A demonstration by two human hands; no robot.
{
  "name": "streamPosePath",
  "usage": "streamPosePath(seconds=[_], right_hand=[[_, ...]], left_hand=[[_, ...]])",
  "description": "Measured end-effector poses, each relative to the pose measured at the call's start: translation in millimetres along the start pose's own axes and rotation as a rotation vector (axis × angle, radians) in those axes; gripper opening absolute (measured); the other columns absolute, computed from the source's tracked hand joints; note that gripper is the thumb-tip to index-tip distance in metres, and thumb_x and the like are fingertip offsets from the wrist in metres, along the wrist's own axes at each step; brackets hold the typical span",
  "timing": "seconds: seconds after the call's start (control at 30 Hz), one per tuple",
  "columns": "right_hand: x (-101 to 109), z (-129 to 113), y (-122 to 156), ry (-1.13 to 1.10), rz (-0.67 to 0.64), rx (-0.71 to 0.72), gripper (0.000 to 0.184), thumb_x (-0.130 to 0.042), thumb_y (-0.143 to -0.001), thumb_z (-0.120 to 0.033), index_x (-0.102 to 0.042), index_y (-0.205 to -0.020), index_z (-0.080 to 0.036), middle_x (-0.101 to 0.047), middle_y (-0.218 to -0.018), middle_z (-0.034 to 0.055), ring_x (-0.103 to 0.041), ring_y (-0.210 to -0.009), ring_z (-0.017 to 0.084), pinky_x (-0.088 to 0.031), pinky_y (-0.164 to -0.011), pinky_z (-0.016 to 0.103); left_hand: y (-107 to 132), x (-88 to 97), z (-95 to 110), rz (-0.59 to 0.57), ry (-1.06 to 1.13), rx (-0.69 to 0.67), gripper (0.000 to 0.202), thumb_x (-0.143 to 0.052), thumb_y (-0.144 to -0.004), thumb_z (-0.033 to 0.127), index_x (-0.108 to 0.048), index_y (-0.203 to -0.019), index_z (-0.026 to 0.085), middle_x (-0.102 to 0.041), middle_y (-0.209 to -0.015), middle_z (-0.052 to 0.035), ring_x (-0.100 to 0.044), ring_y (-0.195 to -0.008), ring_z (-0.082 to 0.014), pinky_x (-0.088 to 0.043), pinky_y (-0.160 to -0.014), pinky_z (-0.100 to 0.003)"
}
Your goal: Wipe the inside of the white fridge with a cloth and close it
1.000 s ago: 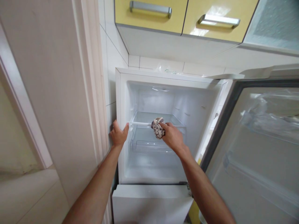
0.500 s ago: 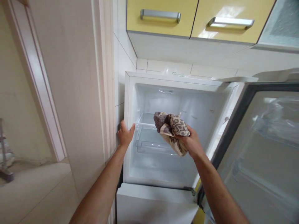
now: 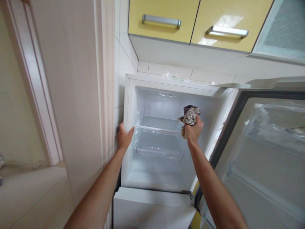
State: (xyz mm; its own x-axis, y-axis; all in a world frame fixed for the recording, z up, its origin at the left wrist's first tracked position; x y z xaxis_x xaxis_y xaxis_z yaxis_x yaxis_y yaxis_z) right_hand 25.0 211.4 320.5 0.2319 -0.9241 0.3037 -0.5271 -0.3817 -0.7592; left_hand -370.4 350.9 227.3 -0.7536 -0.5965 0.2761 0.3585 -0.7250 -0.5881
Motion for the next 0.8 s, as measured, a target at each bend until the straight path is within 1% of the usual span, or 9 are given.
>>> streamPosePath(seconds=[0.07,0.1,0.17,0.27,0.4,0.53,0.6,0.67,0.8], right_hand=[[10.0,6.4,-11.3,0.050,0.195,-0.052,0.066,-0.049,-0.081,-0.020,-0.050,-0.147,-0.018,-0.052,-0.140,0.0185,-0.051,-0.128,0.033,-0.044,-0.108,0.049],[11.1,7.4,-17.0,0.053,0.265,-0.053,0.062,-0.049,-0.082,-0.019,-0.054,-0.143,-0.020,-0.053,-0.139,0.0178,-0.051,-0.127,0.033,-0.042,-0.108,0.049],[3.8,3.6,-31.9,0.110,0.316,0.014,0.056,-0.047,-0.085,-0.018,-0.058,-0.140,-0.021,-0.055,-0.139,0.0165,-0.051,-0.125,0.033,-0.040,-0.107,0.049],[-12.2,3.1,-57.8,0.229,0.329,0.105,0.048,-0.042,-0.095,-0.021,-0.059,-0.139,-0.023,-0.054,-0.142,0.0165,-0.048,-0.124,0.033,-0.038,-0.104,0.048],[-45.6,7.6,-90.9,0.425,0.216,0.204,0.046,-0.034,-0.103,-0.024,-0.054,-0.145,-0.024,-0.052,-0.146,0.0176,-0.047,-0.124,0.033,-0.036,-0.098,0.047],[-97.4,11.2,-113.7,0.683,-0.022,0.290,0.048,-0.026,-0.105,-0.023,-0.051,-0.146,-0.022,-0.054,-0.141,0.0193,-0.047,-0.122,0.033,-0.035,-0.096,0.046],[-121.3,14.2,-123.0,0.758,-0.111,0.298,0.050,-0.022,-0.106,-0.025,-0.056,-0.142,-0.018,-0.057,-0.135,0.0201,-0.049,-0.120,0.033,-0.034,-0.096,0.045],[-142.8,15.4,-131.9,0.771,-0.169,0.309,0.050,-0.021,-0.106,-0.025,-0.062,-0.133,-0.015,-0.061,-0.129,0.0205,-0.052,-0.117,0.032,-0.033,-0.098,0.045],[-186.6,21.7,-143.6,0.802,-0.306,0.357,0.042,-0.031,-0.103,-0.017,-0.070,-0.116,-0.011,-0.066,-0.120,0.0218,-0.056,-0.113,0.030,-0.027,-0.105,0.046]], left_hand=[[-0.4,-0.7,-1.3,-0.006,0.000,0.003,0.064,-0.070,-0.084,0.045,-0.047,-0.136,0.016,-0.071,-0.124,-0.0180,-0.068,-0.115,-0.0367,-0.054,-0.092,-0.044],[-0.6,-1.0,-1.8,-0.007,-0.004,0.000,0.064,-0.070,-0.084,0.045,-0.047,-0.137,0.016,-0.071,-0.124,-0.0184,-0.068,-0.115,-0.0373,-0.053,-0.092,-0.045],[-0.8,-1.3,-2.2,-0.004,-0.013,-0.012,0.064,-0.069,-0.084,0.045,-0.047,-0.137,0.015,-0.070,-0.125,-0.0195,-0.068,-0.115,-0.0382,-0.053,-0.093,-0.045],[-0.8,-1.6,-2.3,0.013,-0.035,-0.042,0.064,-0.068,-0.086,0.047,-0.048,-0.137,0.014,-0.071,-0.125,-0.0202,-0.069,-0.114,-0.0388,-0.053,-0.091,-0.045],[-1.3,-1.9,-2.2,0.071,-0.097,-0.100,0.062,-0.067,-0.086,0.048,-0.051,-0.133,0.011,-0.073,-0.119,-0.0217,-0.071,-0.109,-0.0399,-0.054,-0.087,-0.045],[-2.2,-4.0,-3.3,0.141,-0.134,-0.182,0.063,-0.066,-0.087,0.052,-0.054,-0.129,0.007,-0.075,-0.111,-0.0235,-0.074,-0.100,-0.0406,-0.055,-0.080,-0.045],[-1.8,-3.9,-4.4,0.182,-0.128,-0.225,0.063,-0.064,-0.087,0.054,-0.055,-0.128,0.007,-0.075,-0.109,-0.0238,-0.074,-0.098,-0.0398,-0.056,-0.077,-0.044],[-0.6,-2.6,-5.4,0.224,-0.119,-0.264,0.062,-0.062,-0.088,0.056,-0.056,-0.127,0.008,-0.076,-0.108,-0.0240,-0.075,-0.097,-0.0387,-0.056,-0.076,-0.042],[3.4,0.7,-4.3,0.286,-0.126,-0.336,0.061,-0.059,-0.091,0.058,-0.056,-0.126,0.008,-0.077,-0.103,-0.0232,-0.077,-0.091,-0.0372,-0.057,-0.072,-0.040]])
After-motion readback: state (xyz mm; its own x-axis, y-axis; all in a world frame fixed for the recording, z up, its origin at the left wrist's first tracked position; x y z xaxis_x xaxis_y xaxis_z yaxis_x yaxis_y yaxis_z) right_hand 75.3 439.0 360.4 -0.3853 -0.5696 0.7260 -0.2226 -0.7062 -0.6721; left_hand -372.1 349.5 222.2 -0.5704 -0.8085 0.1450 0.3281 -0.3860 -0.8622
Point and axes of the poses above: each hand's wrist, its own y-axis away from the middle knuckle, its own x-axis out of the back of the hand, z = x × y, the point moved 10 cm from there along -y, towards the middle knuckle
